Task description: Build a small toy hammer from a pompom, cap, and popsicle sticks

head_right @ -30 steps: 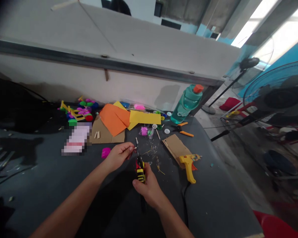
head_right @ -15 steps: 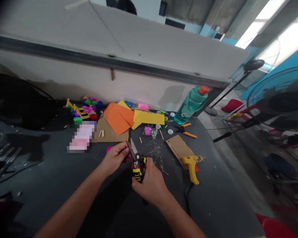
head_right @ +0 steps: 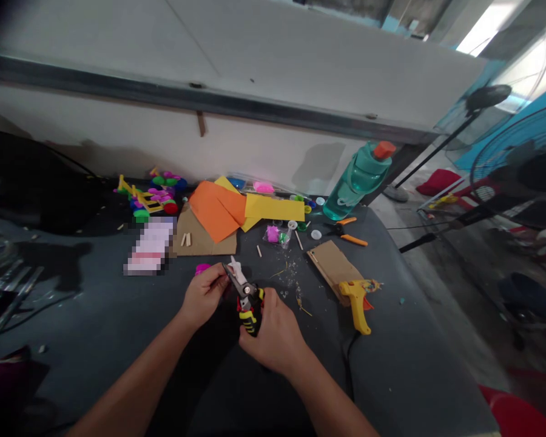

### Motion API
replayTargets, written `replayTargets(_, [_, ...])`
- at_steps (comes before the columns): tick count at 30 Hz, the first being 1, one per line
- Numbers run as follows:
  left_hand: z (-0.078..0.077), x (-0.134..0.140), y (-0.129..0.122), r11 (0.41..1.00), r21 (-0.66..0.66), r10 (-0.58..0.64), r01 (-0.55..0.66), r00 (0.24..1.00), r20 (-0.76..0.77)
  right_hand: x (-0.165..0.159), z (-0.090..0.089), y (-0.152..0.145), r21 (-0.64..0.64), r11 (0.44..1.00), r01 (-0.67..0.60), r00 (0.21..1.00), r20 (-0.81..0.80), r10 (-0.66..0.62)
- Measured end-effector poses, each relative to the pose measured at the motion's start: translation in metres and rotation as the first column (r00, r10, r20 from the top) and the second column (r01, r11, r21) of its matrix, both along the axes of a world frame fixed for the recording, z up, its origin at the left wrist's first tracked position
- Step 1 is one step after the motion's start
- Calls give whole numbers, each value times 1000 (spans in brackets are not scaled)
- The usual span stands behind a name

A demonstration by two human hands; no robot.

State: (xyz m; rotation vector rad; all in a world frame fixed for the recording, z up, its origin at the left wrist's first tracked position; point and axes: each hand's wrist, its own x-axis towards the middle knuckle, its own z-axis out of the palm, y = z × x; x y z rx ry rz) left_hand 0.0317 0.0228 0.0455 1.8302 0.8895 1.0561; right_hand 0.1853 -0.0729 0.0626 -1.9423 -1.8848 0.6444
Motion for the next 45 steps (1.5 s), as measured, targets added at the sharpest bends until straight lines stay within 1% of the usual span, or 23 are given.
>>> replayTargets(3, [0, -1, 0, 998, 59, -9, 10, 999, -32, 3, -1, -1, 15, 1000, -25, 999, 33, 24])
replayTargets(5, [2, -3, 0, 998, 58, -26, 28, 999, -34, 4, -1, -1, 14, 999, -38, 998, 44, 38])
replayTargets(11, [3, -6, 0, 997, 35, -68, 67, 998, 14, 3, 2, -4, -11, 998, -66, 997, 26, 66])
replayTargets(13, [4, -7, -1, 996, 51, -78, 77, 997, 20, 2, 3, -5, -12, 997, -80, 996, 35, 80])
replayTargets(18, [9, -7, -1, 995, 87, -62, 55, 995, 73, 2, 1, -5, -30, 995, -90, 995, 46, 91])
replayTargets(21, [13, -6, -2, 997, 51, -55, 50, 993, 105, 4, -2, -5, -32, 996, -84, 995, 57, 86])
replayTargets(24, [14, -6, -3, 997, -40, -63, 68, 991, 114, 5, -1, -5, -8, 997, -82, 993, 82, 82])
replayTargets(27, [12, -5, -3, 989, -106, -86, 99, 989, 117, 5, 1, -4, 41, 996, -78, 993, 96, 73])
replayTargets(30, [9, -5, -2, 985, -122, -106, 122, 986, 131, 3, 2, -3, 63, 996, -66, 993, 103, 59])
replayTargets(35, [5, -7, -1, 989, -59, -129, 136, 986, 106, 2, 2, -4, 43, 997, -62, 994, 98, 57])
replayTargets(42, [5, -9, 1, 986, 124, -118, 113, 993, 31, -1, 2, -6, 6, 999, -52, 997, 65, 51])
replayTargets(45, [4, -9, 0, 986, 136, -97, 95, 995, 8, -2, 3, -8, -22, 998, -50, 996, 73, 52])
